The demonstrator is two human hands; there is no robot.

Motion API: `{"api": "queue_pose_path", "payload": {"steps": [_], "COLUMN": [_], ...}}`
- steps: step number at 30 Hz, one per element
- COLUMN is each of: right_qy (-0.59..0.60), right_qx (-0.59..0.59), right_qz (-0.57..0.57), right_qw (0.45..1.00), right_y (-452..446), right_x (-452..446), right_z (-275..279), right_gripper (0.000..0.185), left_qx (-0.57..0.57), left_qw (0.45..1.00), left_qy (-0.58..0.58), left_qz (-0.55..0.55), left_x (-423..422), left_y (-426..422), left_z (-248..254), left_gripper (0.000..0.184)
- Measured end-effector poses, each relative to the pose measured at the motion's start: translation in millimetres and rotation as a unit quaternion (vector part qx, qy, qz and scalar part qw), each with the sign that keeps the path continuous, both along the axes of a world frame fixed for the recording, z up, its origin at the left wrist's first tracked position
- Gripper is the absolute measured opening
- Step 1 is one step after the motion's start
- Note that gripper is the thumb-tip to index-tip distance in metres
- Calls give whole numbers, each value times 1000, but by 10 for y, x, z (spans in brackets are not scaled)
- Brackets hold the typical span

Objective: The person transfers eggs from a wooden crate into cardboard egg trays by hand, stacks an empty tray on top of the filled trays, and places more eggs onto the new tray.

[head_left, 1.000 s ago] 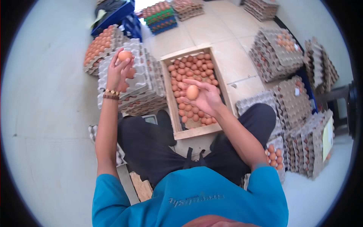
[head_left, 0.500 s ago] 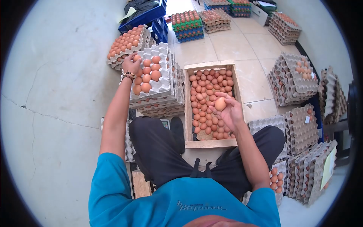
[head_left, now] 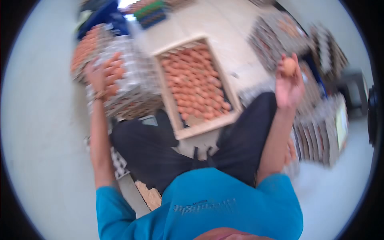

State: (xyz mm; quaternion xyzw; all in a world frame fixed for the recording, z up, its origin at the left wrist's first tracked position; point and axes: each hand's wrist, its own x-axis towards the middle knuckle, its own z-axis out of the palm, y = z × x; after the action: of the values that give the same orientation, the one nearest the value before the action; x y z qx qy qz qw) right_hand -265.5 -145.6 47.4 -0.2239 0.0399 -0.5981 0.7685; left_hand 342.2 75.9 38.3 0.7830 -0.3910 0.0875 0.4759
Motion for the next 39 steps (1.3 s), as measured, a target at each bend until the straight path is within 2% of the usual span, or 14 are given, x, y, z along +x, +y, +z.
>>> {"api": "queue_pose_path", "payload": {"steps": [3, 6, 9, 12, 15, 18, 24, 28, 30, 32, 34, 35, 36, 39], "right_qy": [54, 174, 391, 599, 599, 711, 854, 898, 847, 793, 724, 692, 624, 593], "right_qx": [38, 146, 239, 338, 347, 242, 73, -77, -27, -4, -1, -74, -108, -209], "right_qz": [-105, -221, -314, -312, -255, -260, -264, -263, -311, -385, -454, -490, -500, -413], "right_qw": [992, 948, 831, 656, 675, 607, 442, 345, 431, 472, 519, 526, 591, 659], "right_y": [354, 864, 1476, 2095, 2457, 2619, 2635, 2676, 2614, 2201, 1685, 1419, 1199, 728], "right_x": [-851, -1561, -2206, -2444, -2424, -2397, -2145, -2096, -2053, -1938, -1445, -1240, -963, 44], "right_z": [-180, -435, -909, -1140, -1234, -1451, -1527, -1676, -1657, -1449, -859, -628, -424, -92], "right_gripper": [49, 33, 32, 29, 33, 39, 42, 27, 18, 10, 6, 6, 7, 10], "left_qx": [44, 71, 54, 53, 62, 68, 54, 26, 8, -13, -31, -42, -52, -98], "left_qw": [989, 974, 937, 870, 794, 745, 724, 729, 733, 735, 740, 744, 748, 763], "left_qy": [-1, -29, -37, -33, -22, -15, 4, 29, 42, 58, 77, 86, 99, 126], "left_qz": [-139, -215, -343, -489, -604, -664, -687, -684, -679, -675, -668, -661, -654, -626], "left_x": [-729, -1175, -1866, -2622, -3259, -3658, -3894, -3890, -3860, -3829, -3753, -3714, -3663, -3474], "left_y": [-108, -151, -60, 68, 136, 143, 151, 193, 221, 252, 283, 293, 321, 402], "left_z": [275, 382, 461, 559, 614, 607, 589, 659, 680, 686, 702, 719, 737, 818], "left_gripper": [33, 32, 31, 31, 30, 29, 27, 26, 26, 25, 25, 25, 25, 24]}}
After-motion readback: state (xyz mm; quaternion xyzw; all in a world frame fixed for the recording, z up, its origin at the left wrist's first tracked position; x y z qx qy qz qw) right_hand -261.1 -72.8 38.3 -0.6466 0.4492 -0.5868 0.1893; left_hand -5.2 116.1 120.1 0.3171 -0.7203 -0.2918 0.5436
